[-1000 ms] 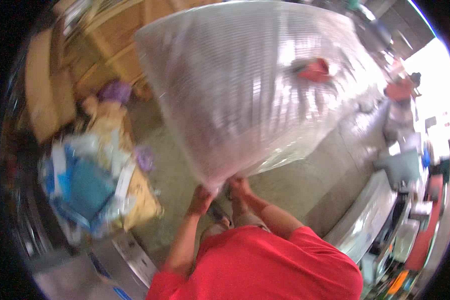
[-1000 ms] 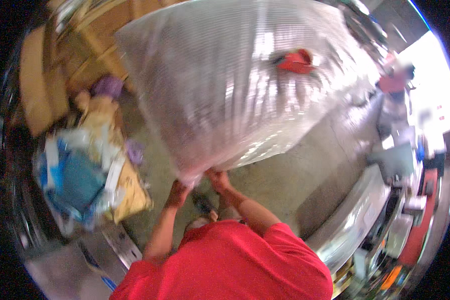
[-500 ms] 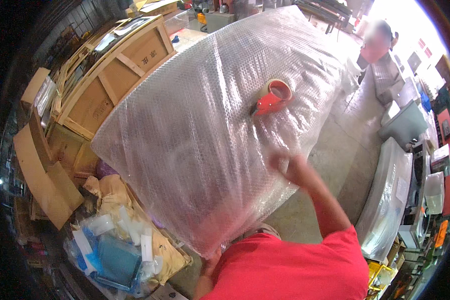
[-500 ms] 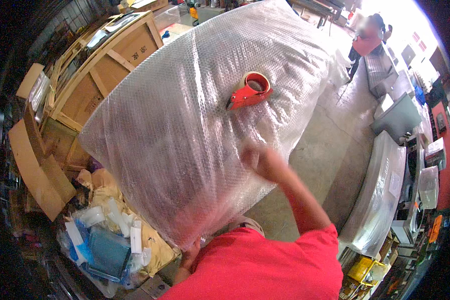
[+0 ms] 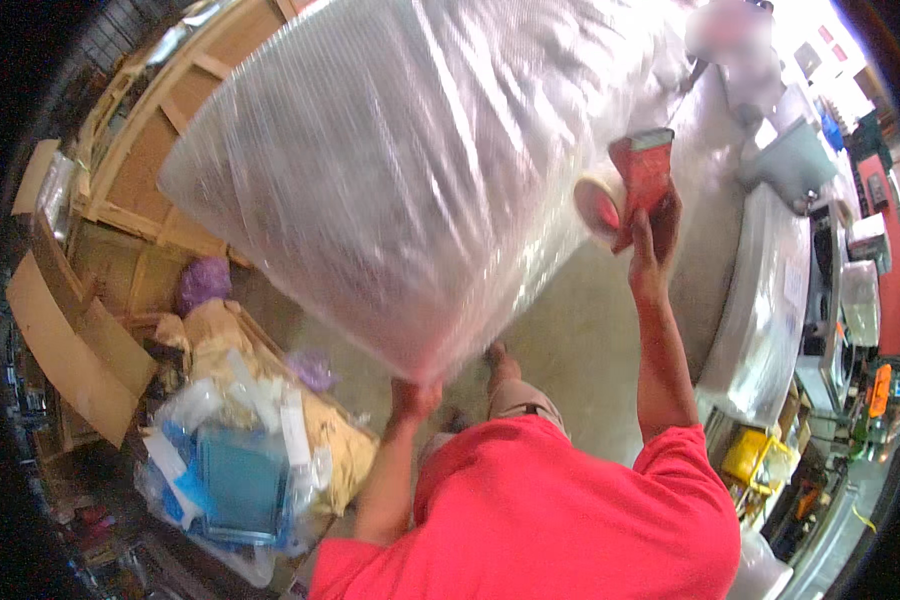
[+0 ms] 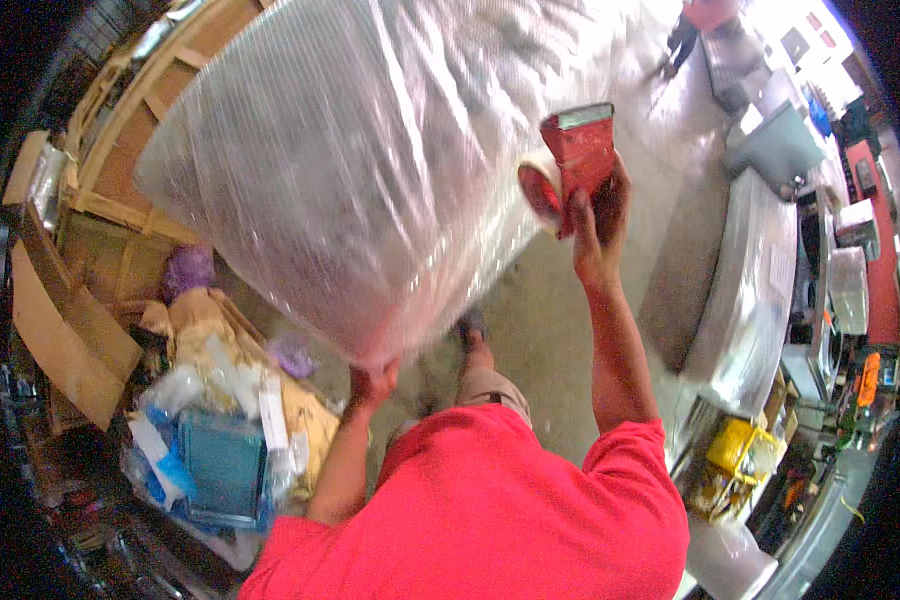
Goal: The person wraps a large upholstered item with bubble wrap and secures it with packing tape using a handheld dispenser. The person then moves to a wooden crate and writes on a document with a pen.
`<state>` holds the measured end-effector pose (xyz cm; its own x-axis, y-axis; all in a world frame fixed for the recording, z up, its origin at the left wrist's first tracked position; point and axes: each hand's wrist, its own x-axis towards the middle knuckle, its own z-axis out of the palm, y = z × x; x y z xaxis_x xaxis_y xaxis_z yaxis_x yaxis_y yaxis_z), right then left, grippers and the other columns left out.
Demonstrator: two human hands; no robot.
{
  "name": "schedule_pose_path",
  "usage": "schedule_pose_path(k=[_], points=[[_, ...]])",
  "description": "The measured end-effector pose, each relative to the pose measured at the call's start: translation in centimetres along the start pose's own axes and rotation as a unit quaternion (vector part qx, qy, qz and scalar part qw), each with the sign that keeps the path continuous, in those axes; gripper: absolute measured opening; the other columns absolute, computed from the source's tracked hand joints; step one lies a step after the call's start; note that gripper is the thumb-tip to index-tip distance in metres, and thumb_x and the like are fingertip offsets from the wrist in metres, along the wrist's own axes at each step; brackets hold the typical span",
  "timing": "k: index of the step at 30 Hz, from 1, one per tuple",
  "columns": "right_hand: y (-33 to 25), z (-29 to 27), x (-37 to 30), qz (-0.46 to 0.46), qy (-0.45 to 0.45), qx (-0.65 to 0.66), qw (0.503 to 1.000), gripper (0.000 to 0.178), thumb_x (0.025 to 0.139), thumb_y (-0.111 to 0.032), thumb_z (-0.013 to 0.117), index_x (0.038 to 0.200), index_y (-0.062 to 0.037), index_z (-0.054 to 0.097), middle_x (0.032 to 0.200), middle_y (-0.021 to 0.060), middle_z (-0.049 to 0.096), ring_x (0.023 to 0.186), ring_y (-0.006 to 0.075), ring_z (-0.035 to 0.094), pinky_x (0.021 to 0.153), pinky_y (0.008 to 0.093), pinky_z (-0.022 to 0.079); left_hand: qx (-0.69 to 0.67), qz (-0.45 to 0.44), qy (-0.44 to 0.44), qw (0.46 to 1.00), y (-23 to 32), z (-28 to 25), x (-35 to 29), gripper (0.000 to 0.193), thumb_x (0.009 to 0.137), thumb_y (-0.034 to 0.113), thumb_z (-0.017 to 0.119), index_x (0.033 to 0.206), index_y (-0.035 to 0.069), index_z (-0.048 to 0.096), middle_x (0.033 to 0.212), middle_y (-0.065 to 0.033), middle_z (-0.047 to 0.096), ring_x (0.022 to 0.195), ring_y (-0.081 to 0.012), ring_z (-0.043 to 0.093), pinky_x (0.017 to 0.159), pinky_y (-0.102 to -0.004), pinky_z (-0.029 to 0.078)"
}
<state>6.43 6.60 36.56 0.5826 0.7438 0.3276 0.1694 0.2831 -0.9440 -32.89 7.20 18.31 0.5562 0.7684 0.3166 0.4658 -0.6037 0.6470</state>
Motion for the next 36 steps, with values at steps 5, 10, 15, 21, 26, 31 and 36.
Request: schedule_pose_path(k=[5,10,15,21,26,31,36], points=[[5.5,5.1,-17.6,-0.062,-0.022,-0.030,0.997,0.098,0.079,-0.026,0.082,0.155,-0.0050,0.024,0.139,0.0184,0.053,0.121,0.0302,0.055,0.101,0.0497,0.045,-0.037,-0.060,-0.029,0.997,-0.4,-0.2,-0.4,0.029,0.087,0.015,0.066,0.113,0.004,0.067,0.110,-0.0224,0.068,0.105,-0.0442,0.063,0.088,-0.0532,0.048],[11.1,9.4,-24.8,-0.038,-0.188,-0.124,0.974,0.091,0.062,-0.020,0.081,0.147,-0.0143,0.049,0.102,0.0196,0.055,0.085,0.0397,0.062,0.078,0.0413,0.054,0.006,-0.070,-0.085,0.994,-1.3,-1.3,-0.7,0.026,0.089,0.015,0.067,0.113,0.005,0.068,0.109,-0.0204,0.069,0.107,-0.0388,0.064,0.094,-0.0501,0.048],[12.8,8.5,-26.5,0.018,-0.248,-0.146,0.957,0.096,0.063,-0.018,0.081,0.151,-0.0186,0.043,0.101,0.0192,0.055,0.082,0.0386,0.061,0.075,0.0434,0.054,0.101,-0.031,-0.158,0.982,-2.4,-2.6,-1.6,0.025,0.094,0.011,0.061,0.117,0.006,0.068,0.114,-0.0192,0.069,0.111,-0.0366,0.064,0.097,-0.0487,0.047],[17.2,7.3,-28.6,0.066,-0.343,-0.270,0.897,0.093,0.067,-0.019,0.078,0.152,-0.0278,0.041,0.098,0.0191,0.056,0.079,0.0406,0.063,0.071,0.0483,0.055,0.164,0.028,-0.103,0.981,-1.9,-2.2,-1.7,0.026,0.094,0.013,0.061,0.117,0.004,0.069,0.115,-0.0192,0.069,0.111,-0.0391,0.063,0.098,-0.0473,0.047],[21.4,10.3,-30.6,0.103,-0.356,-0.298,0.880,0.093,0.073,-0.026,0.075,0.155,-0.0366,0.032,0.097,0.0180,0.056,0.077,0.0400,0.064,0.067,0.0490,0.056,0.090,-0.161,-0.023,0.983,1.1,-0.8,-1.5,0.026,0.094,0.016,0.064,0.113,-0.001,0.069,0.117,-0.0217,0.069,0.110,-0.0407,0.064,0.095,-0.0468,0.048],[23.0,11.9,-32.4,0.122,-0.334,-0.310,0.882,0.092,0.074,-0.027,0.074,0.155,-0.0362,0.031,0.097,0.0203,0.058,0.075,0.0416,0.065,0.064,0.0496,0.056,0.043,-0.285,0.165,0.943,9.5,1.9,-3.1,0.035,0.094,0.022,0.066,0.113,-0.005,0.053,0.111,-0.0228,0.058,0.104,-0.0357,0.059,0.091,-0.0460,0.046],[22.9,10.3,-34.5,0.133,-0.320,-0.304,0.887,0.093,0.075,-0.025,0.074,0.155,-0.0364,0.029,0.094,0.0203,0.059,0.074,0.0408,0.067,0.061,0.0499,0.056,-0.025,-0.188,-0.214,0.958,8.4,4.1,-2.6,0.044,0.094,0.027,0.066,0.128,0.002,0.051,0.127,-0.0131,0.059,0.120,-0.0276,0.055,0.101,-0.0431,0.042]])
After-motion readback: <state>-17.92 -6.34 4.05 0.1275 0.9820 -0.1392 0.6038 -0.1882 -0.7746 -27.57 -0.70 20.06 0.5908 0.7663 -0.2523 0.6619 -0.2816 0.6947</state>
